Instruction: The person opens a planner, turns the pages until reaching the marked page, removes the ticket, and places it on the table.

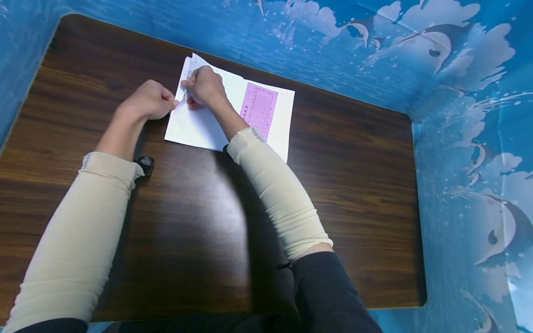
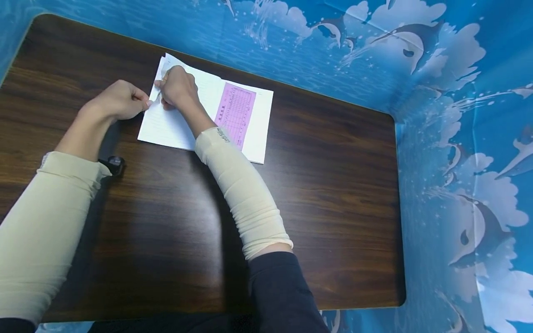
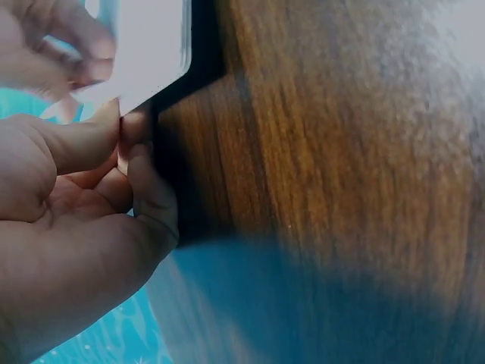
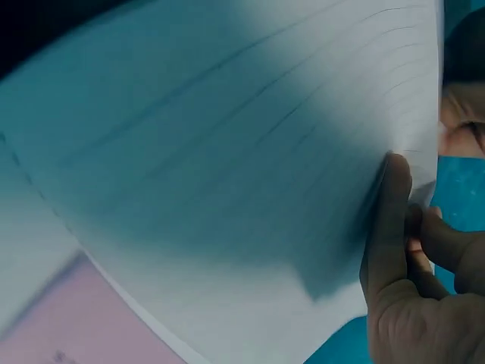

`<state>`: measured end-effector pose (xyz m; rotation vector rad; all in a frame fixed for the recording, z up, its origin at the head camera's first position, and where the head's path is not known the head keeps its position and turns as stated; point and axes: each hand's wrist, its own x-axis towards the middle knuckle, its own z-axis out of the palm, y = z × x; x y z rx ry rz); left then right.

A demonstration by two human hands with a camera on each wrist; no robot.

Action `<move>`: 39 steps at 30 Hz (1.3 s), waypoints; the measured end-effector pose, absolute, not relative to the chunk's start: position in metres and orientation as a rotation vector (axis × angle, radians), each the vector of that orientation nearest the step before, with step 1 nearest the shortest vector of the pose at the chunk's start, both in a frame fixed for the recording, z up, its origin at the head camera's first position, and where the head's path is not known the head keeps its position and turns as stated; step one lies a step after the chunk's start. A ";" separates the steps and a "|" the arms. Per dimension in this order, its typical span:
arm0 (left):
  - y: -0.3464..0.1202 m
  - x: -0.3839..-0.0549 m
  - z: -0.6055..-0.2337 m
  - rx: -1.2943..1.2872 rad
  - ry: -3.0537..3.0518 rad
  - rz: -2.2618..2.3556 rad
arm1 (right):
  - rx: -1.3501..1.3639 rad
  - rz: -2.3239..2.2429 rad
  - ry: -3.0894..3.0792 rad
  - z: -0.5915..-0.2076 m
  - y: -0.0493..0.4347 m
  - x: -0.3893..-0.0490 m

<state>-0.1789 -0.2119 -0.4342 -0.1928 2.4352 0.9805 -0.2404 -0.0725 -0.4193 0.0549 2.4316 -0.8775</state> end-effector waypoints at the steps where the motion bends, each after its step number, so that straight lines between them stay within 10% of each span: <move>1: -0.212 -0.179 -0.434 -0.196 2.428 0.983 | 0.061 -0.881 2.424 -0.422 -0.073 -0.240; 39: -0.210 -0.184 -0.428 -0.179 2.390 0.908 | -0.443 -0.512 2.493 -0.416 -0.050 -0.231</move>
